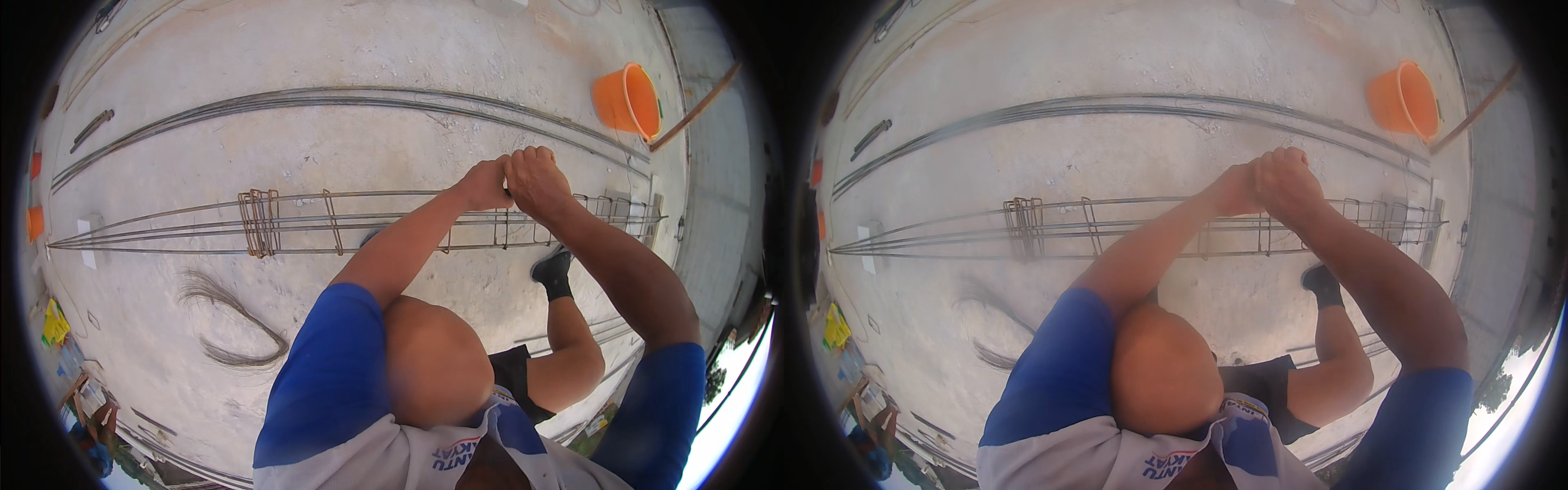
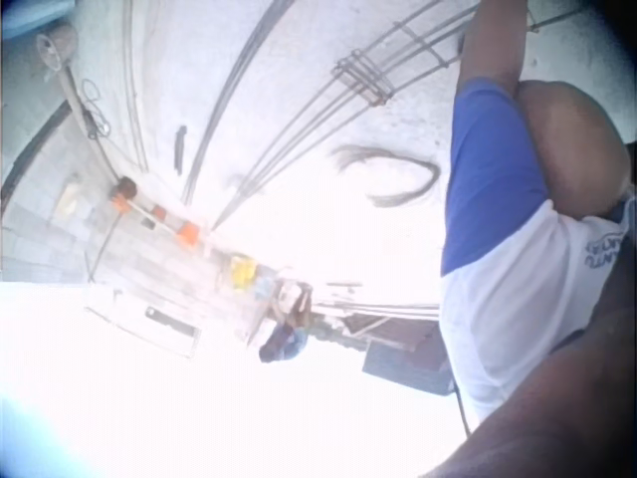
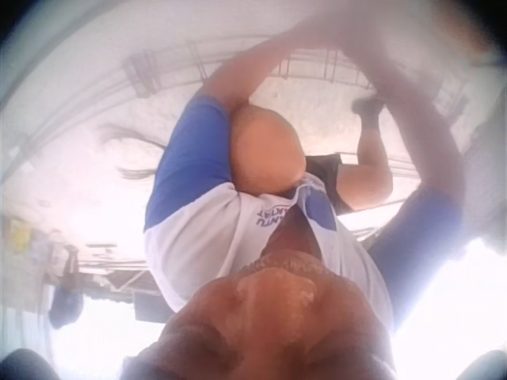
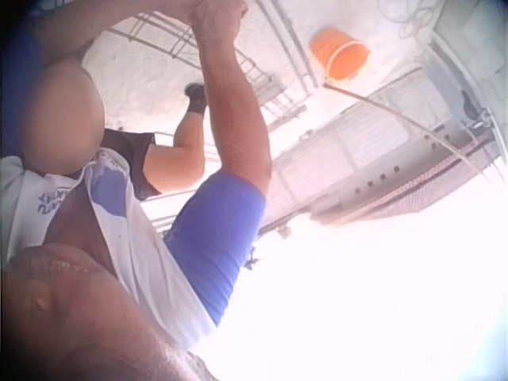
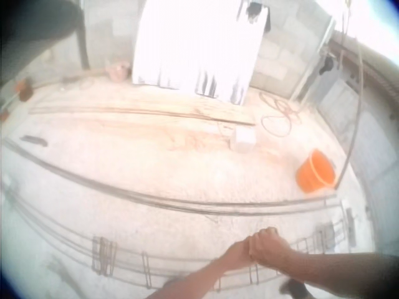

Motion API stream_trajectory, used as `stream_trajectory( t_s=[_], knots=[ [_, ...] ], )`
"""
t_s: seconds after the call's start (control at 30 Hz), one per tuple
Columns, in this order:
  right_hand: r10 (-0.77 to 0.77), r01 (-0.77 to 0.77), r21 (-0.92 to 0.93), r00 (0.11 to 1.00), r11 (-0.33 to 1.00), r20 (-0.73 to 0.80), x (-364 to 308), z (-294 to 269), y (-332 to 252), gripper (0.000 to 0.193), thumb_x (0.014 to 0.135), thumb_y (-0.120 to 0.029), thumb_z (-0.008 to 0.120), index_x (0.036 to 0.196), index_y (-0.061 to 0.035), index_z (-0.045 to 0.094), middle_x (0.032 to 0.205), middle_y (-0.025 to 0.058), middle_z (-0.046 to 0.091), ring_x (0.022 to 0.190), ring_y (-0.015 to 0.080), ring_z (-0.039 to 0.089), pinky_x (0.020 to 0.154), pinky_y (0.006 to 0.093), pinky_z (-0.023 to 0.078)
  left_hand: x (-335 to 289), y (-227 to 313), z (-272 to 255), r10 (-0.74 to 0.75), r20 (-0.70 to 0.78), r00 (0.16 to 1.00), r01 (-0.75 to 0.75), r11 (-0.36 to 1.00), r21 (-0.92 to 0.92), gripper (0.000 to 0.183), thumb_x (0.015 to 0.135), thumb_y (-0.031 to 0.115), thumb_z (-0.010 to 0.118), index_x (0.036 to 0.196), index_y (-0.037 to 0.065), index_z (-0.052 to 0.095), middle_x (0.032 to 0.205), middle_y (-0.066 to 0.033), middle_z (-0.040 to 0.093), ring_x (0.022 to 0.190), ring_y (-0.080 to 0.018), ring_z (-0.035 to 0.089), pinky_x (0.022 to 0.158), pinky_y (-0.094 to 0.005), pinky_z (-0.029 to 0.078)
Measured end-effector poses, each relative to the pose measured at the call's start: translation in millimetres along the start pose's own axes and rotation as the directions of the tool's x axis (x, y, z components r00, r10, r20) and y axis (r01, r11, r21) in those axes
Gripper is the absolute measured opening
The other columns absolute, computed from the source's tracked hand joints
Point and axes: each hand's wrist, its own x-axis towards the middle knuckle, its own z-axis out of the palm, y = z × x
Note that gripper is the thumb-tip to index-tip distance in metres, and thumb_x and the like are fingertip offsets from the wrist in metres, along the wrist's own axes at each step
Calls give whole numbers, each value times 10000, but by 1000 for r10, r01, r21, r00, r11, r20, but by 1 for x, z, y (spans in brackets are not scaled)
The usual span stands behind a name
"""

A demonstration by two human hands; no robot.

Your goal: The person assembles a rebar cage by tying intersecting steel bars with wire. They use pliers to twist and secure the wire at multiple junctions along the grid. The person works on a concrete floor with additional rebar and tools nearby.

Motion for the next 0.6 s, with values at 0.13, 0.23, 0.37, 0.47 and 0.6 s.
stream_trajectory(
  t_s=[0.13,0.23,0.37,0.47,0.6],
  knots=[
    [87,-177,300,953,937,290,23,-19,-6,172,777,-194,665,910,-100,719,882,68,695,857,259,676,668,420,532,-23,6,-1,-34,-124,992,12,985,-173,451,739,180,734,1123,36,546,1031,-194,632,1012,-324,604,865,-399,477],
    [40,-164,384,950,909,310,27,-18,-4,106,725,-117,662,785,-39,701,791,148,701,756,233,698,575,379,528,-48,39,-2,-136,-256,957,83,975,-209,464,737,191,756,1127,59,543,1006,-175,627,995,-333,596,852,-408,473],
    [-186,-278,578,766,767,615,32,-54,23,205,699,-93,655,886,-22,702,811,150,701,778,257,701,625,388,550,-47,56,0,-143,-354,924,53,967,-251,481,709,216,785,1080,47,530,935,-156,634,936,-345,612,799,-427,487],
    [-190,-546,573,602,611,776,33,-59,32,237,709,-99,629,922,-14,688,821,155,692,785,271,697,634,400,548,-31,53,5,-119,-289,950,74,984,-161,463,691,208,789,1023,33,518,902,-154,637,906,-355,623,761,-441,495],
    [37,-126,367,971,922,238,1,-29,17,155,755,-140,638,876,-45,659,775,144,654,745,252,671,641,400,504,-21,48,-7,7,-280,960,-37,994,-102,445,679,193,780,984,23,504,926,-191,630,904,-367,627,746,-450,499]
  ],
)
